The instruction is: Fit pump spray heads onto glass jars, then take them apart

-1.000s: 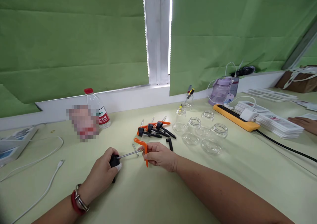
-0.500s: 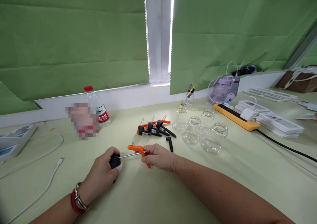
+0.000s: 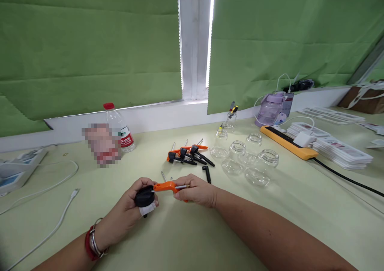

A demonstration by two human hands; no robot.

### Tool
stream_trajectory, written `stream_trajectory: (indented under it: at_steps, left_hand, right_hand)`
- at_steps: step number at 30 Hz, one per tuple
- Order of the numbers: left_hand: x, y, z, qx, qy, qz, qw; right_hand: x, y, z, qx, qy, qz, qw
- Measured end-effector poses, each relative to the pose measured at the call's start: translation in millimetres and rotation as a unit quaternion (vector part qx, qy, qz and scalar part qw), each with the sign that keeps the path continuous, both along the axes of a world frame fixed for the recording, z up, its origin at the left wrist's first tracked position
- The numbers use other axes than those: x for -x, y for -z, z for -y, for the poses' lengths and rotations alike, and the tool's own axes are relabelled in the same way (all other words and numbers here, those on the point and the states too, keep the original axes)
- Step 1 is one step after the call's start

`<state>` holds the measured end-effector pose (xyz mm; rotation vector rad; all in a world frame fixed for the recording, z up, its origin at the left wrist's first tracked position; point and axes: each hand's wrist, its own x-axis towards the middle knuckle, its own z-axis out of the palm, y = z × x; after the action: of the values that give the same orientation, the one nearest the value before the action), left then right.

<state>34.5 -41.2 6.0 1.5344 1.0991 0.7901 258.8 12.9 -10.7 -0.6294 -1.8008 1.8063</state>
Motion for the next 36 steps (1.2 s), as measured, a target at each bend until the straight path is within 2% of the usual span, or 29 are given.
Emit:
stream_trajectory:
  at_steps: [6, 12, 17, 27, 36]
  left_hand:
    - [-1, -4.3, 4, 0.023, 0.054, 0.041, 0.997]
    - [0, -7.0, 10, -0.021, 0.063, 0.012, 0.998]
    - [2, -6.6, 13, 0.008, 0.104, 0.035, 0.994]
    - [4, 0.6, 10, 0.055, 0.134, 0.067, 0.987]
    - [3, -3.8, 10, 0.058, 0.138, 0.076, 0.986]
  right_hand:
    - [0, 4.9, 2, 0.028, -0.068, -0.034, 0.997]
    - [-1, 7.6, 2, 0.068, -0.125, -0.047, 0.989]
    - [-3, 5.8, 2, 0.078, -0.165, -0.030, 0.983]
    - [-5, 15.6, 0, 0.094, -0.191, -0.043, 0.976]
    - [-6, 16.5, 0, 0.118, -0.212, -0.053, 0.969]
